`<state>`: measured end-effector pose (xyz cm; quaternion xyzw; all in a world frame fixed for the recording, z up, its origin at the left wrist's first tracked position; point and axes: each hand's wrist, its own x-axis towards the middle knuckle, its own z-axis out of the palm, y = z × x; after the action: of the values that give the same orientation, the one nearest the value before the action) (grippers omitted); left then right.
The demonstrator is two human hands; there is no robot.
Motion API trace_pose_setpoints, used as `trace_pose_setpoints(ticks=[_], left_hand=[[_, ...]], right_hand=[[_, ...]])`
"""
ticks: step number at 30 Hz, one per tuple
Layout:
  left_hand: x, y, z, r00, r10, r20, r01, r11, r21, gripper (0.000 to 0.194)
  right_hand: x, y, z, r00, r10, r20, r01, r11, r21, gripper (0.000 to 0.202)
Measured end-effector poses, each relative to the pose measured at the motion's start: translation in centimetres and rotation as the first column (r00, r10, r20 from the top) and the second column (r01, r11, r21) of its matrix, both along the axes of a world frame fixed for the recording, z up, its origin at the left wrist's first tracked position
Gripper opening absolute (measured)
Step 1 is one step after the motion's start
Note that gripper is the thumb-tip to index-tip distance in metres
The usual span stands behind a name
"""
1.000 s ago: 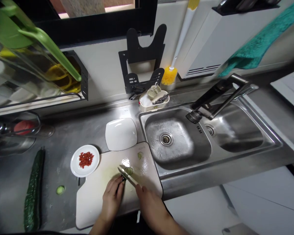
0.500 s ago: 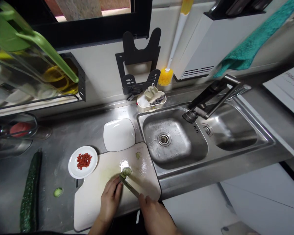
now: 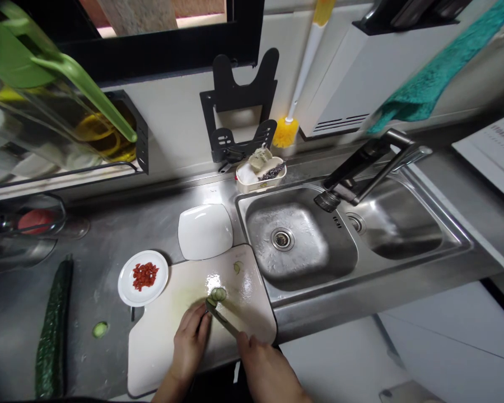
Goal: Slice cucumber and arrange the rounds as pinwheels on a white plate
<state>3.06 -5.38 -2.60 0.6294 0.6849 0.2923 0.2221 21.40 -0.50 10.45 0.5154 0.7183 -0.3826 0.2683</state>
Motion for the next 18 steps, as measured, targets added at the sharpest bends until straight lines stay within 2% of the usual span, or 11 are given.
trace_pose_setpoints(ticks=[10, 18], left_hand=[[0.0, 0.0, -0.1, 1.000, -0.004, -0.007, 0.004, 1.000, 0.004, 0.023], [-0.1, -0.2, -0.2, 0.999, 0.005, -0.033, -0.005, 1.000, 0.001, 0.022]], right_hand=[[-0.5, 0.6, 0.3, 1.000, 0.028, -0.001, -0.028, 0.999, -0.016, 0.054], [-1.1, 0.8, -0.3, 0.999, 0.039, -0.011, -0.038, 0.999, 0.034, 0.051]])
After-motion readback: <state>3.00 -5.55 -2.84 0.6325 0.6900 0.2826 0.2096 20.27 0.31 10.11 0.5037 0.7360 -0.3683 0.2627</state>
